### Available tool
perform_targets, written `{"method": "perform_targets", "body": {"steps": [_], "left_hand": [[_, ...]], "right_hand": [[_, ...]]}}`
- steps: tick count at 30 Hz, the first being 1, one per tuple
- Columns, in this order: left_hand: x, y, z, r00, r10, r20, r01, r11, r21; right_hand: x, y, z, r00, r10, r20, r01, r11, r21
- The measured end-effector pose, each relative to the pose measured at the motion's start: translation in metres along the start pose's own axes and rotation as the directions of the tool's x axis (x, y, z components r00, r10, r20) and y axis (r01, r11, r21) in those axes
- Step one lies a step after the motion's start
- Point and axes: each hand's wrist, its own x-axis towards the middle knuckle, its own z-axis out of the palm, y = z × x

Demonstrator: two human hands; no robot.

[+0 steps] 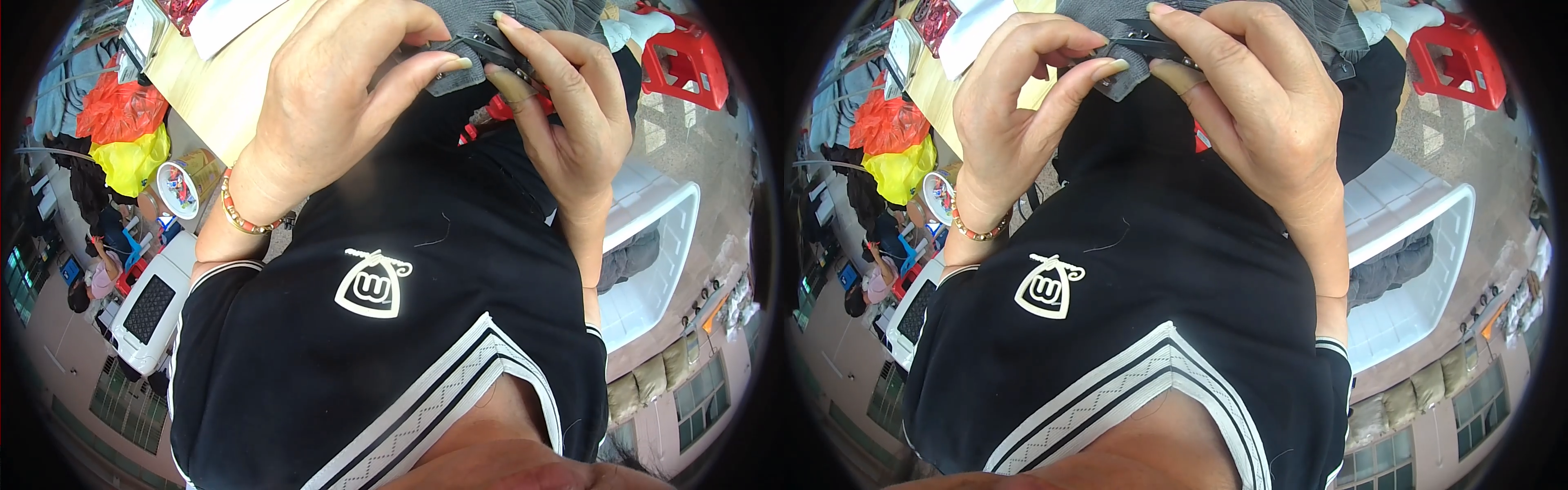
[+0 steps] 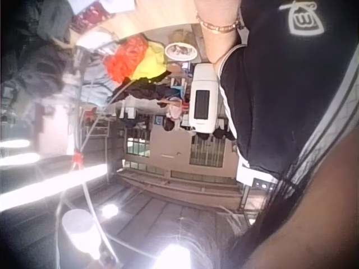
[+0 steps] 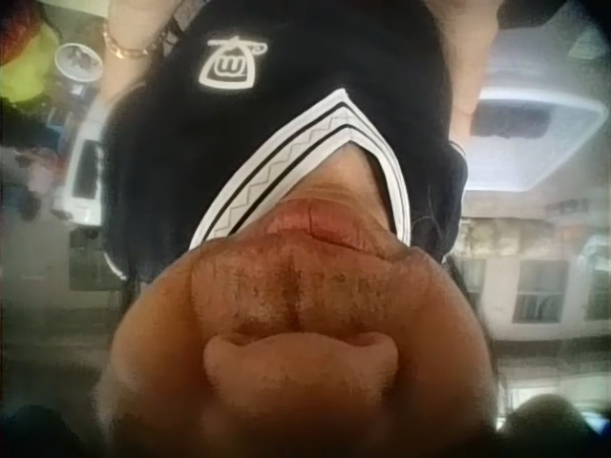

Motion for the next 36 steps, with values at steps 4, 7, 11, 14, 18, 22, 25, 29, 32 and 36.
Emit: {"method": "perform_targets", "body": {"steps": [4, 7, 11, 14, 18, 22, 25, 29, 32, 36], "left_hand": [[0.003, 0.002, 0.002, 1.000, -0.007, -0.020, 0.007, 1.000, 0.023], [0.005, 0.001, 0.003, 0.990, 0.129, -0.061, -0.125, 0.991, 0.053], [0.006, 0.002, 0.005, 0.984, 0.162, -0.074, -0.156, 0.984, 0.081], [0.004, 0.006, 0.006, 0.991, 0.105, -0.084, -0.103, 0.994, 0.030], [0.003, 0.007, 0.007, 0.994, 0.076, -0.074, -0.074, 0.997, 0.027], [0.003, 0.003, 0.008, 0.983, 0.178, -0.049, -0.177, 0.984, 0.021], [0.002, 0.002, 0.010, 0.995, 0.102, -0.019, -0.103, 0.992, -0.078], [0.000, 0.001, 0.012, 0.994, 0.112, 0.002, -0.111, 0.988, -0.103], [-0.003, 0.000, 0.010, 0.997, 0.079, 0.022, -0.076, 0.991, -0.109], [-0.011, -0.005, 0.007, 0.999, 0.004, 0.038, 0.003, 0.983, -0.182]], "right_hand": [[0.000, -0.005, -0.001, 0.998, 0.063, -0.018, -0.063, 0.997, -0.048], [0.009, -0.015, -0.001, 0.996, 0.083, -0.025, -0.084, 0.994, -0.076], [0.018, -0.040, -0.007, 0.964, 0.267, 0.023, -0.262, 0.958, -0.116], [0.021, -0.050, -0.011, 0.878, 0.475, 0.064, -0.467, 0.878, -0.105], [0.020, -0.051, -0.009, 0.934, 0.354, 0.041, -0.348, 0.931, -0.114], [0.016, -0.027, -0.002, 0.978, 0.205, -0.029, -0.207, 0.975, -0.078], [0.005, -0.012, -0.002, 0.997, 0.043, -0.058, -0.047, 0.996, -0.071], [-0.006, -0.009, -0.005, 0.999, 0.031, -0.015, -0.033, 0.992, -0.120], [-0.004, -0.012, -0.005, 1.000, 0.027, -0.005, -0.028, 0.990, -0.139], [0.005, -0.014, -0.009, 0.999, 0.031, 0.009, -0.030, 0.991, -0.133]]}}
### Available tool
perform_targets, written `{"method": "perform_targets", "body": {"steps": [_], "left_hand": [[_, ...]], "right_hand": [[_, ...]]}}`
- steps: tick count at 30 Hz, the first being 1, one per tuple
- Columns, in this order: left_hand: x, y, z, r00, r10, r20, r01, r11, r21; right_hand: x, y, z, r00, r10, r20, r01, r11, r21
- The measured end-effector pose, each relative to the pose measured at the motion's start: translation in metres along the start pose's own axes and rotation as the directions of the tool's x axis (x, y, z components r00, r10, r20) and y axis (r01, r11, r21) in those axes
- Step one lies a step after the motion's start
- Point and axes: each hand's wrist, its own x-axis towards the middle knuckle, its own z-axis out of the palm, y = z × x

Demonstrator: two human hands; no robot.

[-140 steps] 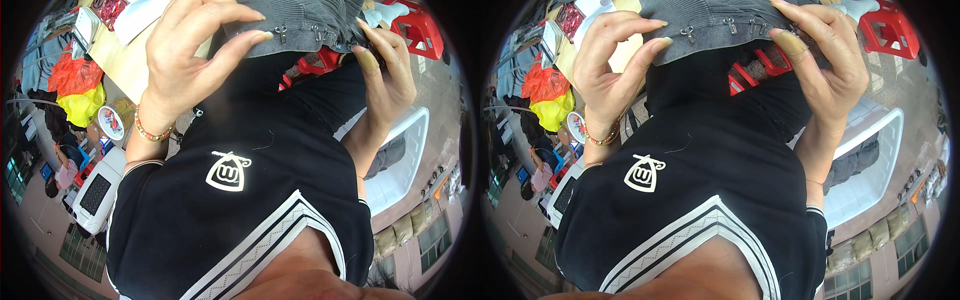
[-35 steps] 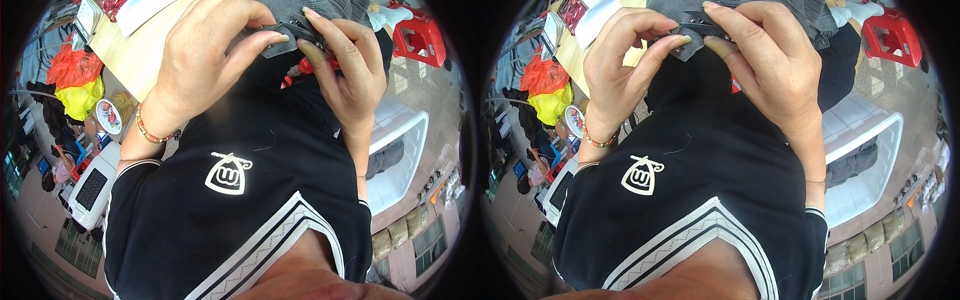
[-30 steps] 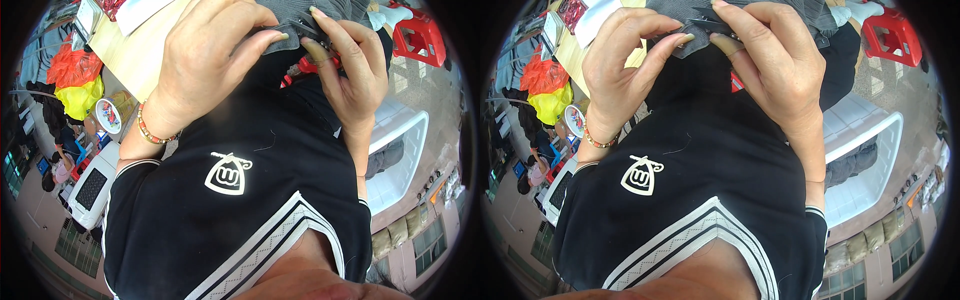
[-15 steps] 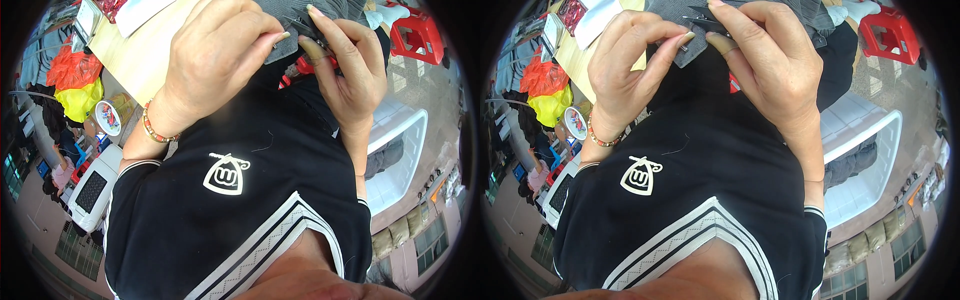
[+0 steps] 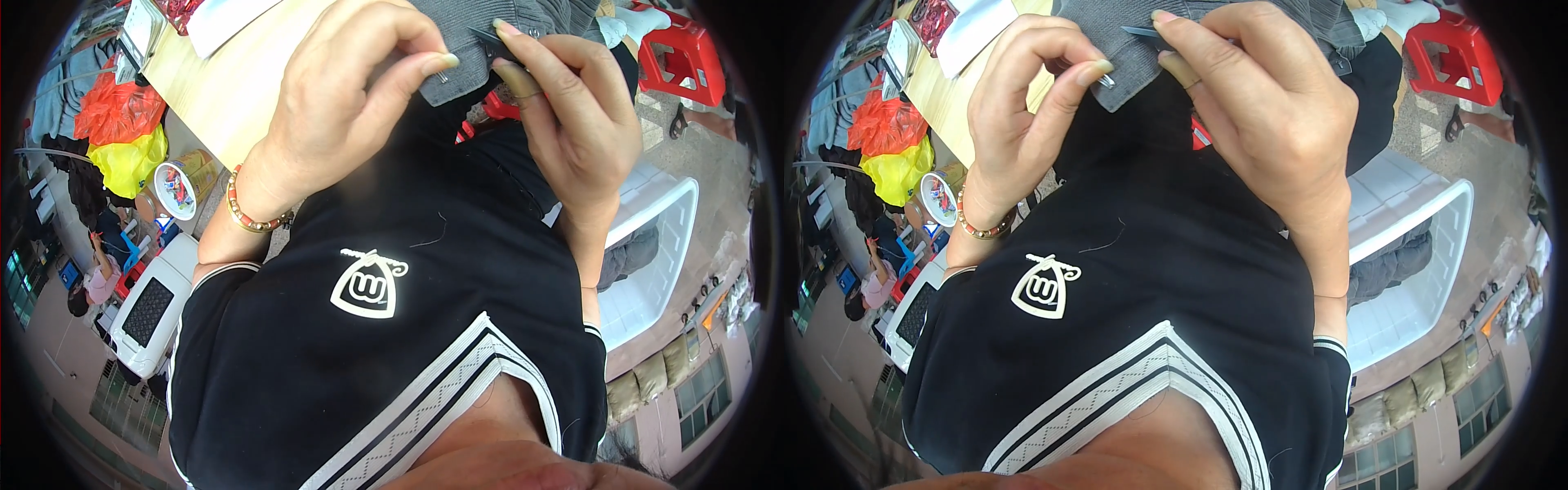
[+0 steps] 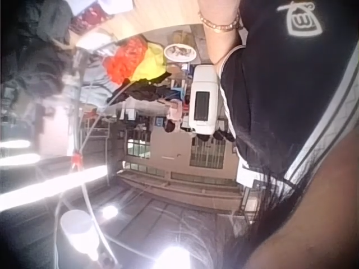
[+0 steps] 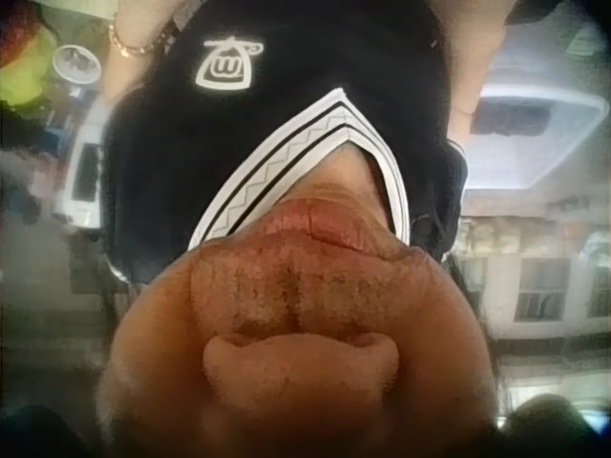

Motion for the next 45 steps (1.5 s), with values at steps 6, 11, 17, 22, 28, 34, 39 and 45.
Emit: {"method": "perform_targets", "body": {"steps": [6, 11, 17, 22, 28, 34, 39, 45], "left_hand": [[-0.016, -0.009, 0.002, 0.983, -0.182, -0.018, 0.167, 0.935, -0.313], [-0.020, -0.013, 0.003, 0.973, -0.228, -0.026, 0.196, 0.885, -0.422], [-0.016, -0.005, -0.001, 0.963, -0.266, -0.039, 0.212, 0.842, -0.496], [-0.019, -0.010, -0.002, 0.962, -0.266, -0.054, 0.208, 0.850, -0.483], [-0.024, -0.023, -0.004, 0.983, -0.178, -0.038, 0.152, 0.915, -0.373], [-0.015, -0.013, -0.004, 0.984, -0.107, -0.143, 0.060, 0.953, -0.298], [0.000, 0.001, -0.004, 0.992, 0.031, -0.123, -0.014, 0.990, 0.141], [0.018, 0.013, 0.009, 0.990, 0.072, -0.121, -0.036, 0.960, 0.277]], "right_hand": [[0.010, -0.007, -0.011, 0.995, 0.009, 0.096, -0.023, 0.990, 0.136], [0.018, -0.017, -0.012, 0.980, 0.045, 0.193, -0.067, 0.992, 0.110], [0.021, -0.019, -0.008, 0.970, 0.047, 0.240, -0.091, 0.980, 0.176], [0.025, -0.020, -0.005, 0.963, 0.061, 0.261, -0.110, 0.978, 0.177], [0.026, -0.018, -0.002, 0.963, 0.036, 0.268, -0.075, 0.988, 0.137], [0.016, -0.006, -0.009, 0.981, 0.031, 0.190, -0.081, 0.962, 0.261], [-0.002, 0.013, -0.033, 0.976, 0.104, 0.193, -0.183, 0.869, 0.460], [-0.027, 0.027, -0.035, 0.953, 0.221, 0.209, -0.294, 0.844, 0.448]]}}
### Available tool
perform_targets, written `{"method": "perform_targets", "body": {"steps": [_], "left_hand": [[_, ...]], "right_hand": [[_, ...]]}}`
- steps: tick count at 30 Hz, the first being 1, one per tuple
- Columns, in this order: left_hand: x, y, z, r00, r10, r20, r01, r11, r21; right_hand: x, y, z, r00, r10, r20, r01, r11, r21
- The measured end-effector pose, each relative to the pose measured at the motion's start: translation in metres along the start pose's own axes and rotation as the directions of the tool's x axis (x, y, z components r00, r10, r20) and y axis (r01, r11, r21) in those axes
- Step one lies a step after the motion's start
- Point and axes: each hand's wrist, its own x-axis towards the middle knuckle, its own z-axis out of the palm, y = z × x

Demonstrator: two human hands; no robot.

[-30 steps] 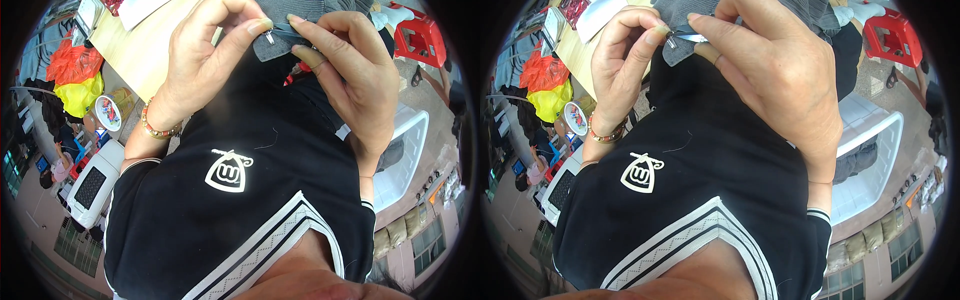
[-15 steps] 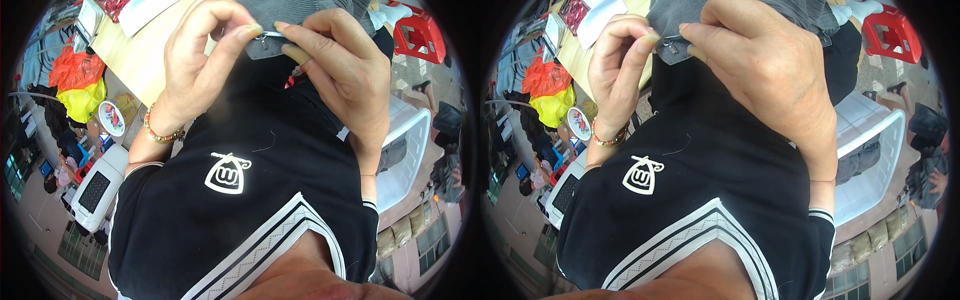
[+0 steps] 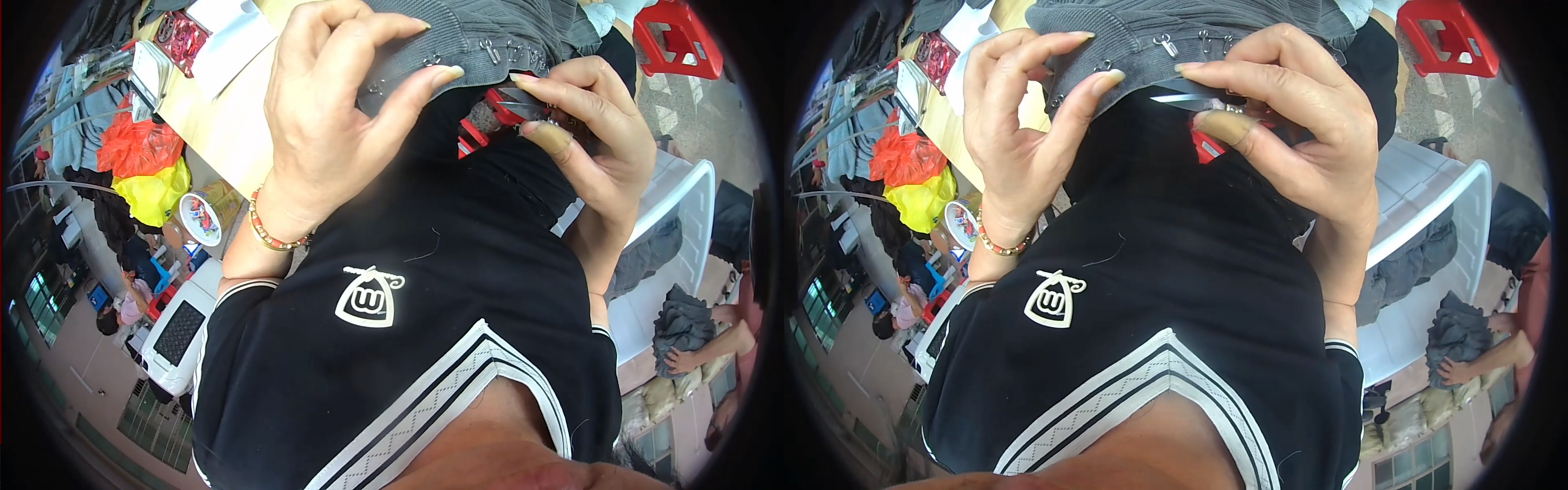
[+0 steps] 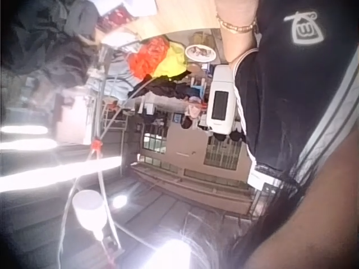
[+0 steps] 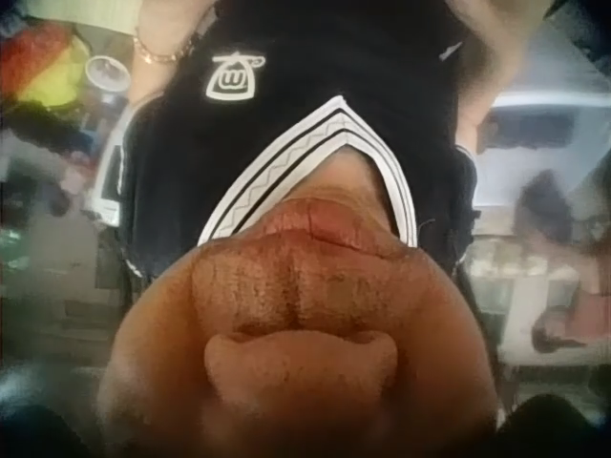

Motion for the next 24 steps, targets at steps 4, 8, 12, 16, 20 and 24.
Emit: {"method": "perform_targets", "body": {"steps": [4, 8, 12, 16, 20, 24], "left_hand": [[0.005, 0.007, 0.006, 0.998, 0.033, -0.052, -0.028, 0.995, 0.093], [0.007, 0.012, 0.008, 0.995, -0.006, -0.099, 0.023, 0.985, 0.170], [0.007, 0.013, 0.009, 0.996, 0.036, -0.086, -0.015, 0.974, 0.227], [0.006, 0.007, 0.012, 0.995, 0.095, -0.042, -0.078, 0.949, 0.305], [0.002, 0.000, 0.016, 0.970, 0.231, -0.080, -0.197, 0.931, 0.307], [-0.001, -0.005, 0.022, 0.965, 0.234, -0.116, -0.207, 0.956, 0.207]], "right_hand": [[-0.001, 0.009, 0.006, 0.999, -0.019, -0.026, 0.020, 0.999, 0.031], [0.003, 0.015, 0.010, 0.994, -0.082, -0.070, 0.083, 0.997, 0.008], [0.005, 0.019, 0.013, 0.988, -0.105, -0.112, 0.108, 0.994, 0.025], [0.006, 0.025, 0.016, 0.981, -0.149, -0.122, 0.150, 0.989, -0.003], [0.001, 0.031, 0.019, 0.982, -0.133, -0.135, 0.138, 0.990, 0.027], [-0.001, 0.035, 0.021, 0.979, -0.154, -0.131, 0.155, 0.988, 0.002]]}}
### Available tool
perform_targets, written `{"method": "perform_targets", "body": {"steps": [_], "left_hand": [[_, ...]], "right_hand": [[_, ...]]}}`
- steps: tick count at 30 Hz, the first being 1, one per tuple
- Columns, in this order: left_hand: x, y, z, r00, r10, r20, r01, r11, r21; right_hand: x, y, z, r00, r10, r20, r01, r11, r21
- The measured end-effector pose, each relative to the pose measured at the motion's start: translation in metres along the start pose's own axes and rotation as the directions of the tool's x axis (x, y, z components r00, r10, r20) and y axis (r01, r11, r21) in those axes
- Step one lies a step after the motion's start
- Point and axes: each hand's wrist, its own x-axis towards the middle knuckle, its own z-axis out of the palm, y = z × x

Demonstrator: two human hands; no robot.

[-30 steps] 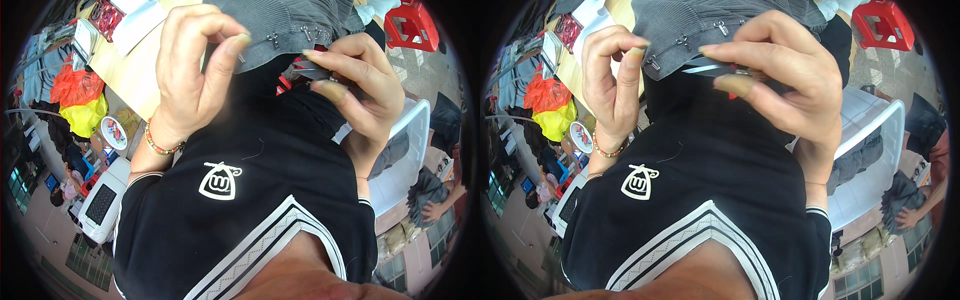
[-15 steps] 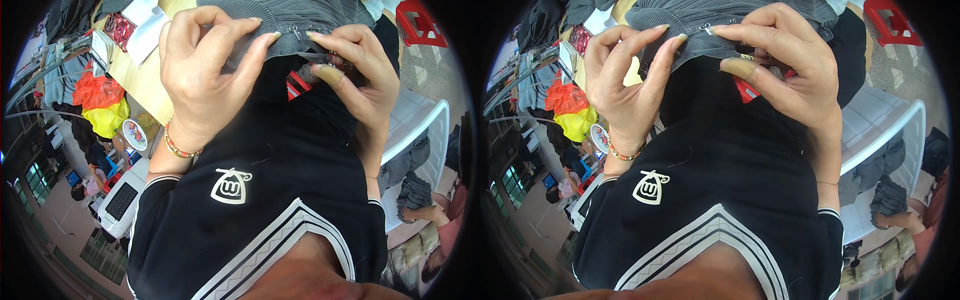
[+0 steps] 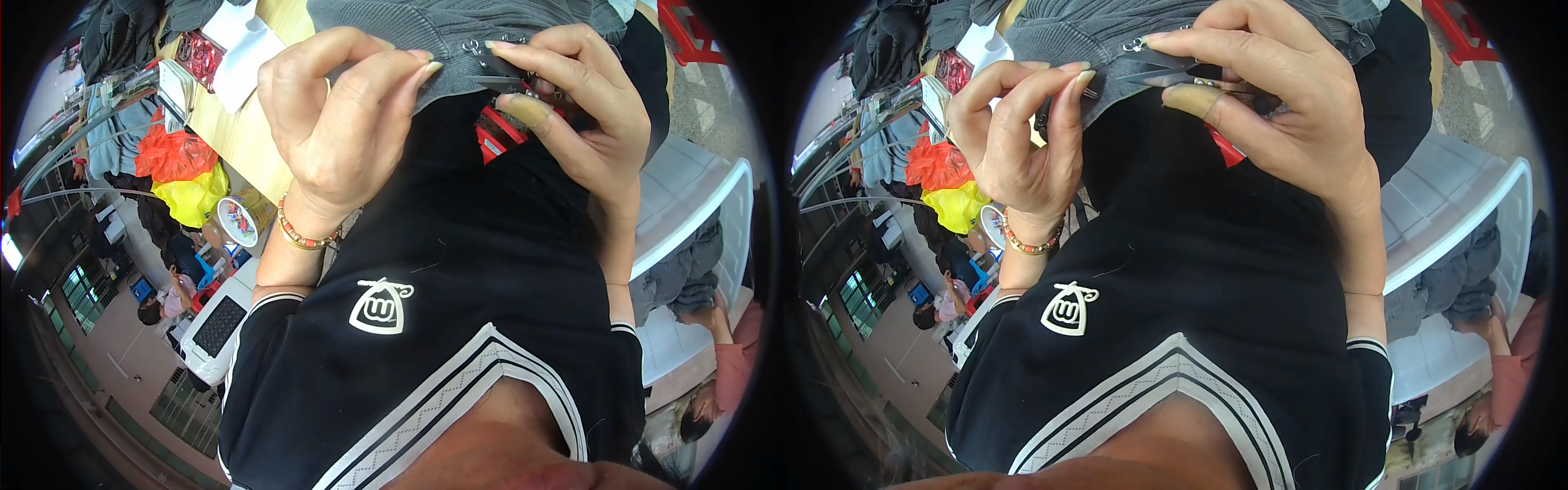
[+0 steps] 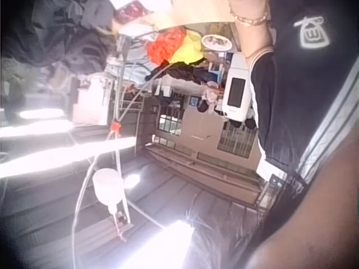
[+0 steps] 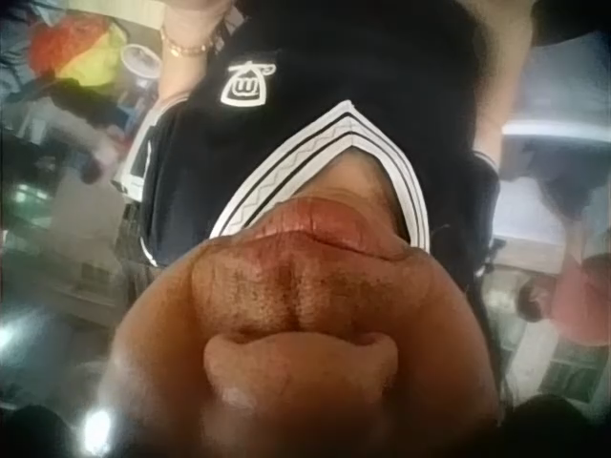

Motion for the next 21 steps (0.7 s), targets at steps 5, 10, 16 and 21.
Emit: {"method": "perform_targets", "body": {"steps": [5, 10, 16, 21], "left_hand": [[-0.003, 0.000, -0.003, 0.985, -0.156, 0.069, 0.166, 0.973, -0.161], [-0.005, 0.001, -0.006, 0.954, -0.279, 0.106, 0.298, 0.904, -0.306], [-0.005, 0.001, -0.006, 0.918, -0.370, 0.141, 0.392, 0.798, -0.458], [0.002, 0.004, -0.011, 0.976, -0.200, 0.086, 0.215, 0.950, -0.229]], "right_hand": [[0.014, -0.010, 0.001, 0.998, -0.055, 0.009, 0.055, 0.997, -0.053], [0.026, -0.040, 0.001, 0.980, 0.187, 0.073, -0.172, 0.970, -0.173], [0.031, -0.054, 0.006, 0.973, 0.231, 0.025, -0.217, 0.942, -0.257], [0.024, -0.051, 0.003, 0.951, 0.308, -0.029, -0.307, 0.925, -0.227]]}}
